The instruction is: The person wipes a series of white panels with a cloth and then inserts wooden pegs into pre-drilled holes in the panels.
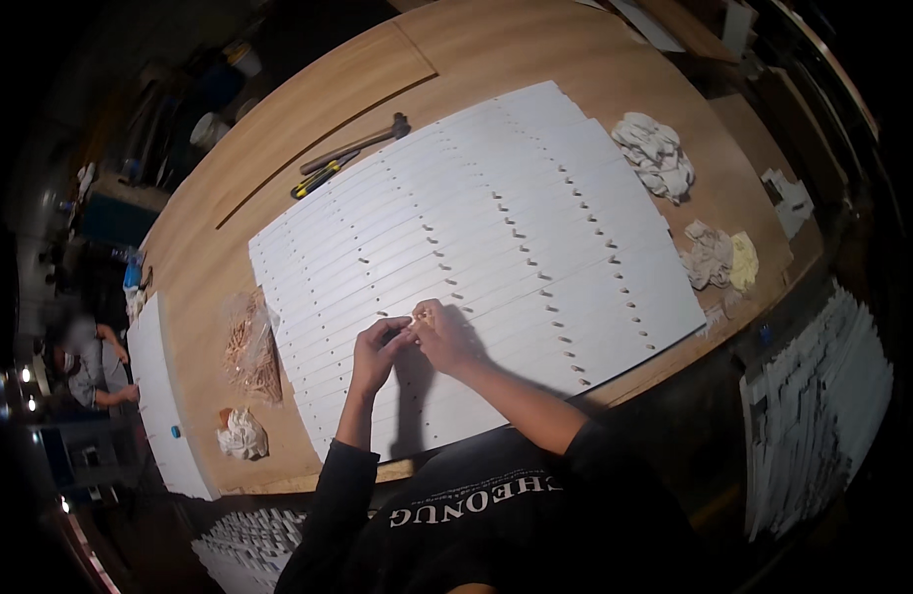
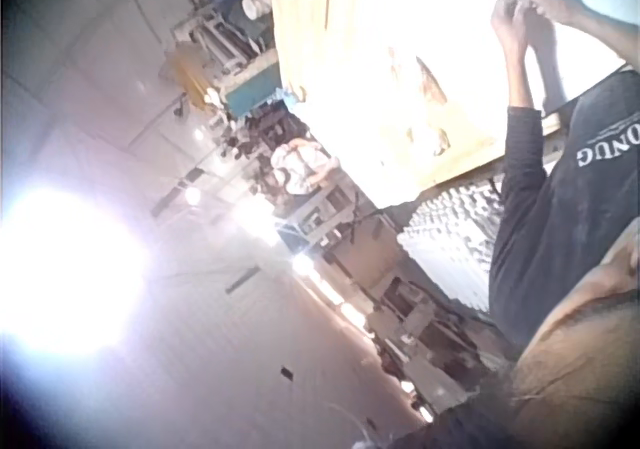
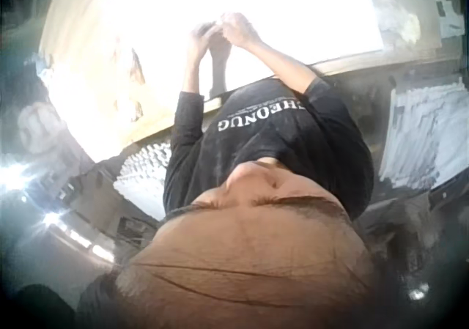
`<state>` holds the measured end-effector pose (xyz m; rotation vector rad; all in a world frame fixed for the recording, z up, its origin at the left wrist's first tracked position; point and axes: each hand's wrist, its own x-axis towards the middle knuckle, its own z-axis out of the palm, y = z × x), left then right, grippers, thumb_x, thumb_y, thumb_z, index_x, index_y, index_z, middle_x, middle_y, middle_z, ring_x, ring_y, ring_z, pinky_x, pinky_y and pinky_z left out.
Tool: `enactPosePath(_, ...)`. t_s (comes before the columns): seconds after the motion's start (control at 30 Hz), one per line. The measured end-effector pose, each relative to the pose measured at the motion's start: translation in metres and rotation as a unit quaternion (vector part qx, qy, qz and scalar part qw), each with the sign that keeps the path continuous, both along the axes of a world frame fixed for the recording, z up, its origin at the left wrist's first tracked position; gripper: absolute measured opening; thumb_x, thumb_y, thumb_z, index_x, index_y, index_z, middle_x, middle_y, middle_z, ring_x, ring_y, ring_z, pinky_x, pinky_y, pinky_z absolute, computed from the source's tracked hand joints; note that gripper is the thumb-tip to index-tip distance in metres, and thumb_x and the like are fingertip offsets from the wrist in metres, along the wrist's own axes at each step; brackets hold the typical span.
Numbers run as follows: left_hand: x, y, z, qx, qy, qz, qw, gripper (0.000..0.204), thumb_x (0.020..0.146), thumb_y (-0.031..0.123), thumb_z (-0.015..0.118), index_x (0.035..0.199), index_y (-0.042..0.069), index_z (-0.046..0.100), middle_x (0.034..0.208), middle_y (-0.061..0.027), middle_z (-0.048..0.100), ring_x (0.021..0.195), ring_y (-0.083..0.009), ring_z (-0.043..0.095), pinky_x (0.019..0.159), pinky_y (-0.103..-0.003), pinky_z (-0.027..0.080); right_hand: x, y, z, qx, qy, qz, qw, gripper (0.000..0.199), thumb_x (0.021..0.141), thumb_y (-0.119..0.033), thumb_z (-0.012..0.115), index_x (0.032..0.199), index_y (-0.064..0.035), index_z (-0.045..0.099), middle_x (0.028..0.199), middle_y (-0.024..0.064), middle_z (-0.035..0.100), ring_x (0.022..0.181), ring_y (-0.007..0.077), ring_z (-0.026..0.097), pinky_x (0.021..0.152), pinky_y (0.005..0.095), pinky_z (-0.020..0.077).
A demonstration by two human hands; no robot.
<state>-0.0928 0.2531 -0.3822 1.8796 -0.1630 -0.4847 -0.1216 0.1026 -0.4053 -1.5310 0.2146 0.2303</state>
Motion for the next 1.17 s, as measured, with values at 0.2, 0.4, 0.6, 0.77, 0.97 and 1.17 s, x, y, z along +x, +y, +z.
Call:
enactPosePath(0.2, 0.04, 0.035, -0.014, -0.031, 0.066, -0.014, 0.997, 0.012, 0.084, 0.011, 0.064, 0.085, 0.0, 0.064, 0.08, -0.0037, 0.065, 0.071, -0.0088, 0.058, 0.069, -0.024, 0.047, -0.005, 0.011, -0.018, 0.092, -0.099, 0.01, 0.991, 0.011, 0.089, -0.007, 0.043, 0.1, -0.005, 0.043, 0.066, 0.0032, 0.051, 0.062, 0.0087, 0.049, 0.057, 0.0251, 0.0422)
enactPosePath(0.4, 0.105, 0.047, -0.046, 0.1, -0.126, 0.198, 0.967, 0.014, 0.085, 0.013, 0.061, 0.083, -0.001, 0.062, 0.074, -0.0052, 0.065, 0.067, -0.0113, 0.059, 0.065, -0.027, 0.047, -0.002, 0.02, -0.037, 0.122, -0.124, 0.017, 0.985, 0.01, 0.091, -0.008, 0.043, 0.1, -0.0043, 0.043, 0.068, 0.0034, 0.05, 0.063, 0.0087, 0.048, 0.059, 0.0244, 0.0418)
enactPosePath(0.6, 0.118, 0.028, -0.034, 0.322, -0.256, 0.105, 0.905, 0.018, 0.083, 0.017, 0.06, 0.078, 0.001, 0.054, 0.078, -0.018, 0.064, 0.069, -0.0355, 0.06, 0.064, -0.041, 0.047, -0.002, 0.015, -0.032, 0.149, -0.118, 0.012, 0.982, 0.011, 0.09, -0.007, 0.043, 0.101, -0.0042, 0.044, 0.068, 0.0014, 0.048, 0.064, 0.0079, 0.047, 0.059, 0.0236, 0.0411)
enactPosePath(0.77, 0.118, 0.039, -0.03, 0.381, -0.267, 0.006, 0.885, 0.017, 0.084, 0.016, 0.054, 0.077, 0.001, 0.05, 0.078, -0.0192, 0.063, 0.073, -0.0384, 0.06, 0.064, -0.046, 0.047, -0.001, 0.011, -0.027, 0.148, -0.095, 0.029, 0.984, 0.013, 0.089, -0.006, 0.045, 0.102, -0.0037, 0.044, 0.068, 0.0013, 0.047, 0.065, 0.008, 0.047, 0.059, 0.0233, 0.0406)
enactPosePath(0.97, 0.12, 0.027, -0.035, 0.438, -0.299, -0.059, 0.846, 0.017, 0.086, 0.02, 0.054, 0.088, 0.003, 0.053, 0.085, -0.0178, 0.062, 0.076, -0.0364, 0.062, 0.066, -0.045, 0.049, 0.002, 0.012, -0.019, 0.088, -0.085, 0.048, 0.991, 0.016, 0.088, -0.008, 0.044, 0.103, -0.001, 0.045, 0.073, 0.0051, 0.055, 0.069, 0.0096, 0.05, 0.064, 0.0246, 0.0425)
enactPosePath(1.17, 0.126, 0.02, -0.033, 0.432, -0.239, -0.053, 0.868, 0.025, 0.084, 0.024, 0.056, 0.101, 0.006, 0.058, 0.095, -0.0184, 0.062, 0.085, -0.0356, 0.062, 0.074, -0.045, 0.05, 0.006, 0.013, -0.037, 0.075, -0.049, 0.047, 0.995, 0.035, 0.089, -0.018, 0.048, 0.12, -0.0014, 0.043, 0.089, 0.0101, 0.064, 0.081, 0.0128, 0.057, 0.076, 0.0277, 0.0465)
